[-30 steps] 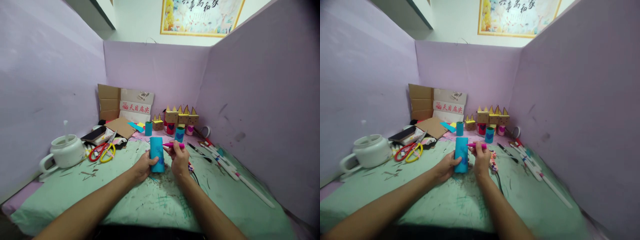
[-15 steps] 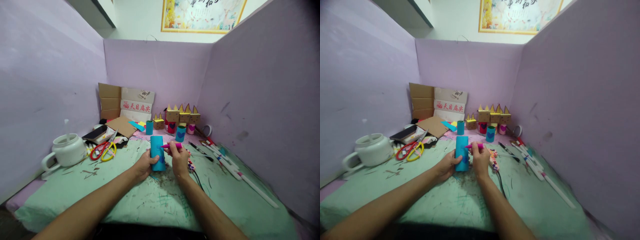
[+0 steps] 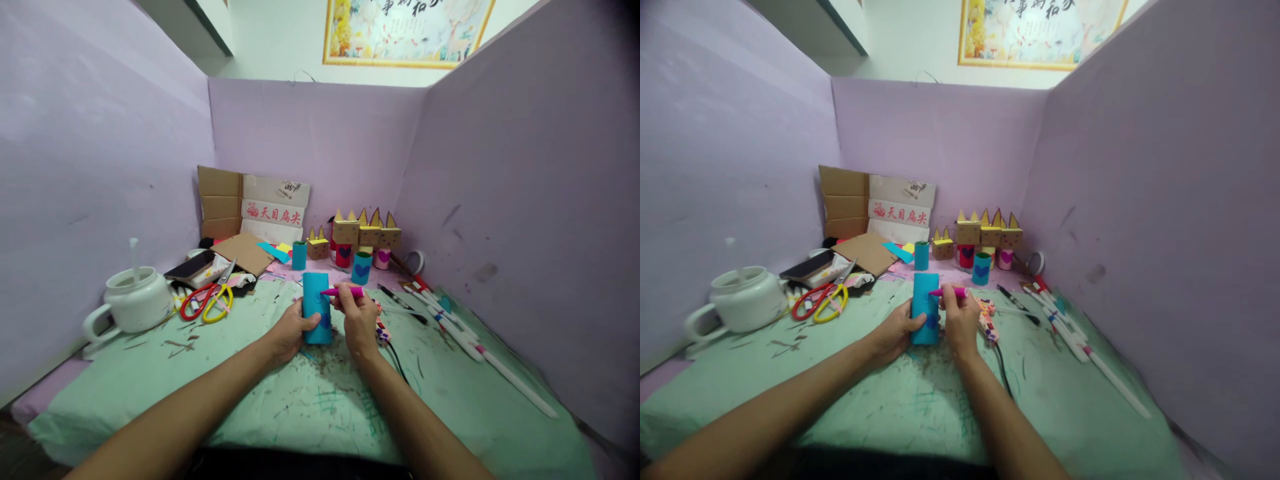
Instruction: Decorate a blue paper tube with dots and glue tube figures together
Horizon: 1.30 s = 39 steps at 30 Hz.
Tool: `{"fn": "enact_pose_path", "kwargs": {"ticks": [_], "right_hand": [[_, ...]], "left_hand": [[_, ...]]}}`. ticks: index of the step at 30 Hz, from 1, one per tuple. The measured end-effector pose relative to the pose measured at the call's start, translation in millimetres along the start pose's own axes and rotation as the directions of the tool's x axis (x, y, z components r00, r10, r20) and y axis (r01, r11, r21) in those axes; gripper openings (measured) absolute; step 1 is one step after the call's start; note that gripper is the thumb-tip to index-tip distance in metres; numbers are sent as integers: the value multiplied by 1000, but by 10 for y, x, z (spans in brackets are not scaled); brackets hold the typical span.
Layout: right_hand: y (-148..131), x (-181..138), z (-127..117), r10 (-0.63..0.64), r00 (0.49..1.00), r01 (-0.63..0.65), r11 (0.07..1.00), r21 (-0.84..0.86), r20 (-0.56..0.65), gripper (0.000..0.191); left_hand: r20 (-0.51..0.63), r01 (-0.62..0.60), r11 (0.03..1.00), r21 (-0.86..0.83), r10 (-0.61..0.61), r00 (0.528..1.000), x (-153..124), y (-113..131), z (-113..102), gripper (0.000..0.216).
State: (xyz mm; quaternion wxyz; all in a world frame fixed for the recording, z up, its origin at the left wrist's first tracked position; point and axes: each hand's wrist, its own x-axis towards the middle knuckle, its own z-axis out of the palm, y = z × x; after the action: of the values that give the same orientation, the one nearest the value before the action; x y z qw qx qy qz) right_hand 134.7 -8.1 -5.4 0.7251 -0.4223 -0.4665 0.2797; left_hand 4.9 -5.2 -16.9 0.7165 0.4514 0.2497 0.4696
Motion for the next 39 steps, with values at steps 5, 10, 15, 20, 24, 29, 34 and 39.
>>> {"fn": "enact_pose_path", "kwargs": {"ticks": [5,10,15,20,24,29,34,39], "right_hand": [[-28,-13,-1,-36,999,36,999,-31,-2,38],[-51,-20,0,-64,998,65,996,-65,12,37],[-75,-23,-10,-89,996,91,990,-106,21,36],[-106,-33,-6,-122,992,126,979,-158,36,37],[-108,-39,-3,-137,989,143,974,-174,47,33],[-95,-36,-12,-134,989,143,972,-186,61,32],[-101,-43,-11,-136,988,149,971,-187,78,32],[-103,-47,-10,-146,987,156,972,-174,69,32]], "left_hand": [[15,-24,1000,20,23,1000,-6,-8,2,73],[14,-22,999,37,21,1000,8,-20,-9,76],[24,-33,999,35,33,999,12,-18,-6,77],[26,-23,999,26,23,999,18,-25,-15,76],[26,-23,999,27,22,999,21,-32,-23,74],[34,-28,999,17,28,999,23,-33,-21,72],[31,-32,999,21,31,999,29,-31,-19,73],[35,-34,999,24,33,999,35,-39,-27,72]]}}
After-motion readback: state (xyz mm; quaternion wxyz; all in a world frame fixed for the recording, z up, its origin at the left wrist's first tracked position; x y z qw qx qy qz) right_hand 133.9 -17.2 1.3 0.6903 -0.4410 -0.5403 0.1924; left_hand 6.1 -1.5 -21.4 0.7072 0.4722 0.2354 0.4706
